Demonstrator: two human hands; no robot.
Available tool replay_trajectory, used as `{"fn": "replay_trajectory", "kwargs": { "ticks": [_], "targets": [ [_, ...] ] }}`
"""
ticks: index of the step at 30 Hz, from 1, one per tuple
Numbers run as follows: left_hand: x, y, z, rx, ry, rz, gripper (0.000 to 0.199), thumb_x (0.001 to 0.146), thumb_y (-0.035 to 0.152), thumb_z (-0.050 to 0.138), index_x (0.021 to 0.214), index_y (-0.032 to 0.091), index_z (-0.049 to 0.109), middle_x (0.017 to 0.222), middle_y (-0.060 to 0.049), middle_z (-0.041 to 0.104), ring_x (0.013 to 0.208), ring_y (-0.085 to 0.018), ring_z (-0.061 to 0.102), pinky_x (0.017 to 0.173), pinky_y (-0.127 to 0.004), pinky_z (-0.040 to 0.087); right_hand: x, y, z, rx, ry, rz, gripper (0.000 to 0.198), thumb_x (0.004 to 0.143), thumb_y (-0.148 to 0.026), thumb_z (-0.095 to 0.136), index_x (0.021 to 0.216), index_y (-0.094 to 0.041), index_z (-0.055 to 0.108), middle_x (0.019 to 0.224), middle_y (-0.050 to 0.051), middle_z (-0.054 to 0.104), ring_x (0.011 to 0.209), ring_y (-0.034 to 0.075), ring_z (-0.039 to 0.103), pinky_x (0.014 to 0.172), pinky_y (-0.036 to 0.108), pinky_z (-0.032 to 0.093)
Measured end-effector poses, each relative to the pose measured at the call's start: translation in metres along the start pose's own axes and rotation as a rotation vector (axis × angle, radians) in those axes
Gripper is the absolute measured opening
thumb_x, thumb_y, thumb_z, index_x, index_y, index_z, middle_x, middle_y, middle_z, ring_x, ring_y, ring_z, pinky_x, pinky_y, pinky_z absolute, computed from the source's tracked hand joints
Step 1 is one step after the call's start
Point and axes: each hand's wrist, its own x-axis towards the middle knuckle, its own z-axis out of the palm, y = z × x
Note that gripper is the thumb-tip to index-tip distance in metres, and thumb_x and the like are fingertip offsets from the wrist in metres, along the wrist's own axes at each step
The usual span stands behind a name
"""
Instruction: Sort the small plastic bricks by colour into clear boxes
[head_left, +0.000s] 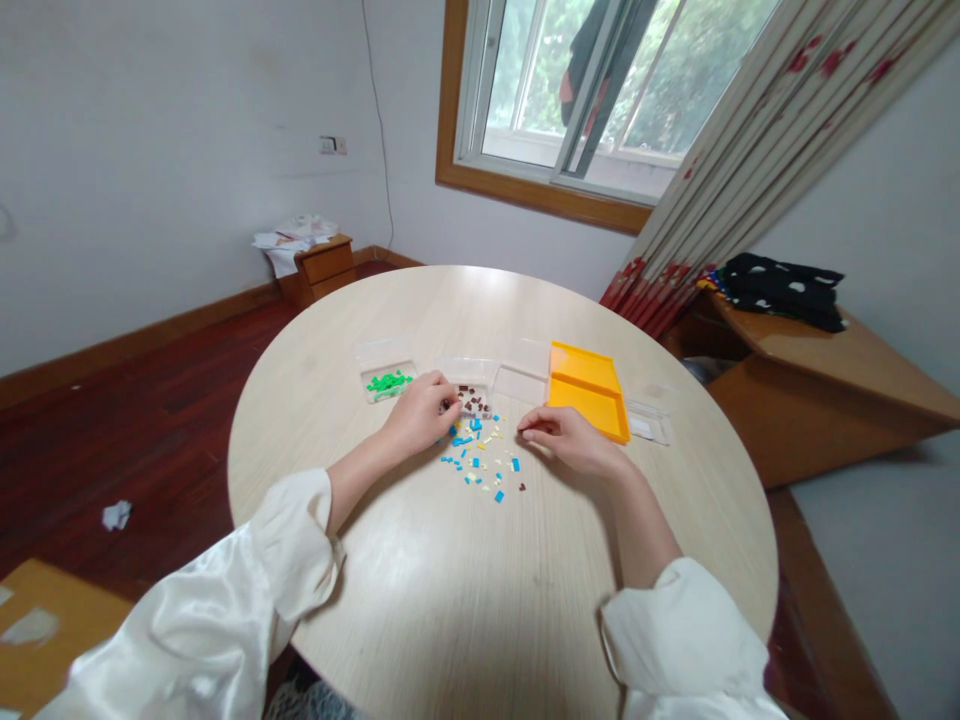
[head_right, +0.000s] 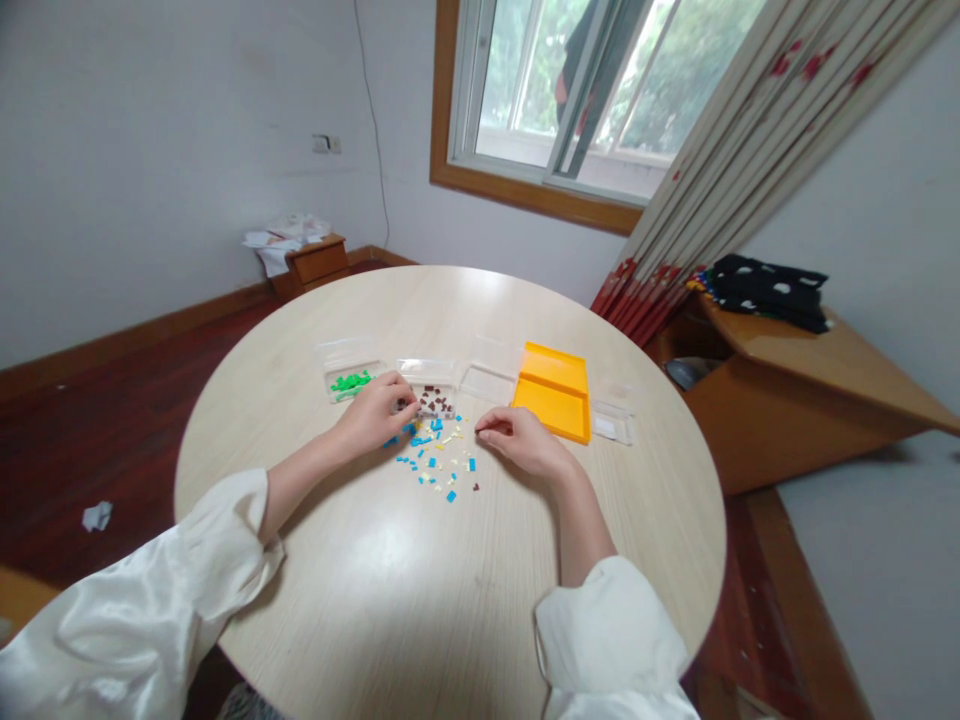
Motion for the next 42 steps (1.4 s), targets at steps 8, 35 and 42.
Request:
{"fn": "replay_trajectory", "kwargs": {
  "ticks": [8,35,42],
  "targets": [
    [0.003,-0.011,-0.008,0.169,-0.082,-0.121,0.022,0.081,0.022,0.047,0.076,0.015,0.068,0.081,-0.008,0.061,0.08,-0.02,0.057,0.073,-0.03,0.043,0.021,-0.008,0.035,0.022,0.449,-0.085,0.028,0.072,-0.041,0.057,0.075,-0.014,0.067,0.075,0.008,0.067,0.068,0.017,0.057,0.066,0.03,0.044],
    [0.006,-0.011,-0.008,0.148,-0.19,-0.085,0.009,0.075,0.022,0.061,0.072,0.016,0.067,0.083,-0.007,0.062,0.081,-0.02,0.058,0.072,-0.029,0.042,-0.014,-0.019,-0.014,-0.127,-0.498,0.085,0.028,0.064,-0.039,0.071,0.077,-0.014,0.071,0.054,-0.006,0.039,0.054,0.007,0.034,0.05,0.021,0.024],
    [0.005,-0.01,-0.009,0.144,-0.149,-0.12,0.01,0.076,0.021,0.059,0.074,0.016,0.068,0.084,-0.007,0.061,0.082,-0.021,0.057,0.074,-0.031,0.043,-0.013,-0.021,-0.008,-0.229,-0.525,0.104,0.019,0.062,-0.025,0.068,0.076,-0.015,0.073,0.053,-0.007,0.033,0.051,0.007,0.031,0.05,0.022,0.023]
  ]
}}
